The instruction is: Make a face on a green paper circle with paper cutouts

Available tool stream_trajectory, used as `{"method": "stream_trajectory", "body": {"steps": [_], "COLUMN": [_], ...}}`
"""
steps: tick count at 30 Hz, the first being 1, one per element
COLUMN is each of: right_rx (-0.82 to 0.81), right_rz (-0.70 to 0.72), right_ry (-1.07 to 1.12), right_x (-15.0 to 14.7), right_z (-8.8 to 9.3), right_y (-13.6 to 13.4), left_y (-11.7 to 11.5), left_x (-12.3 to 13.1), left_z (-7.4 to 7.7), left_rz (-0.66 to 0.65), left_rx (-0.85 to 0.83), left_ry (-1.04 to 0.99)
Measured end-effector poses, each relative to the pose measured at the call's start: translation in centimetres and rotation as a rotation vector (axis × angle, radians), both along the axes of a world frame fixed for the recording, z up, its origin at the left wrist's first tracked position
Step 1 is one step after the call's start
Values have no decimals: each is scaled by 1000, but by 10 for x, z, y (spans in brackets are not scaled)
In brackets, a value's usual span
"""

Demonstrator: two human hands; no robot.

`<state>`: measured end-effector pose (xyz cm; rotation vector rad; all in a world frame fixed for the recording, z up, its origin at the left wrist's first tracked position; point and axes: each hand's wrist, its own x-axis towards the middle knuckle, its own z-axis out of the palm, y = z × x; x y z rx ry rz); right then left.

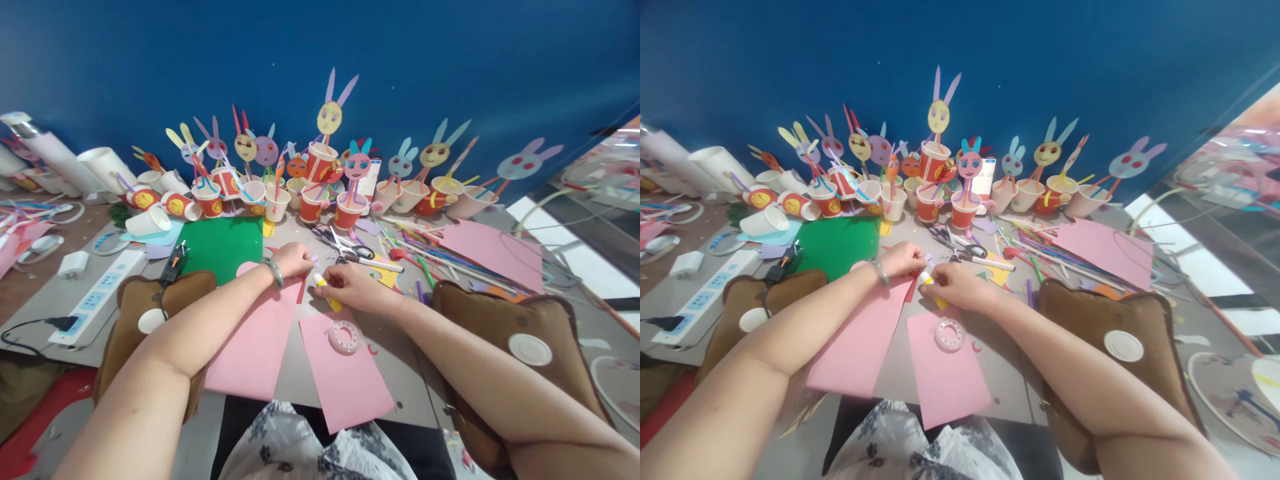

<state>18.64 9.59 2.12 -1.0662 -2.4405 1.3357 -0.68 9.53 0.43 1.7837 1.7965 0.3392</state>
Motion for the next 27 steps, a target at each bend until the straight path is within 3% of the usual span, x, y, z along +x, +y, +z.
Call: {"method": "stream_trajectory", "body": {"steps": [8, 17, 19, 22, 27], "right_rx": [-114, -421, -373, -143, 230], "right_rz": [-48, -105, -97, -116, -315], "right_ry": [20, 81, 48, 28, 169], "right_x": [-1, -5, -2, 7, 21], "right_z": [-8, -7, -4, 2, 8], "right_y": [0, -5, -2, 11, 37], "left_y": [-1, -1, -1, 1, 3], "left_x": [0, 0, 0, 0, -2], "left_z": [3, 2, 2, 2, -4], "left_rz": [29, 35, 43, 58, 64], "left_rx": [8, 7, 8, 12, 48], "left_ry": [-51, -81, -86, -118, -252]}}
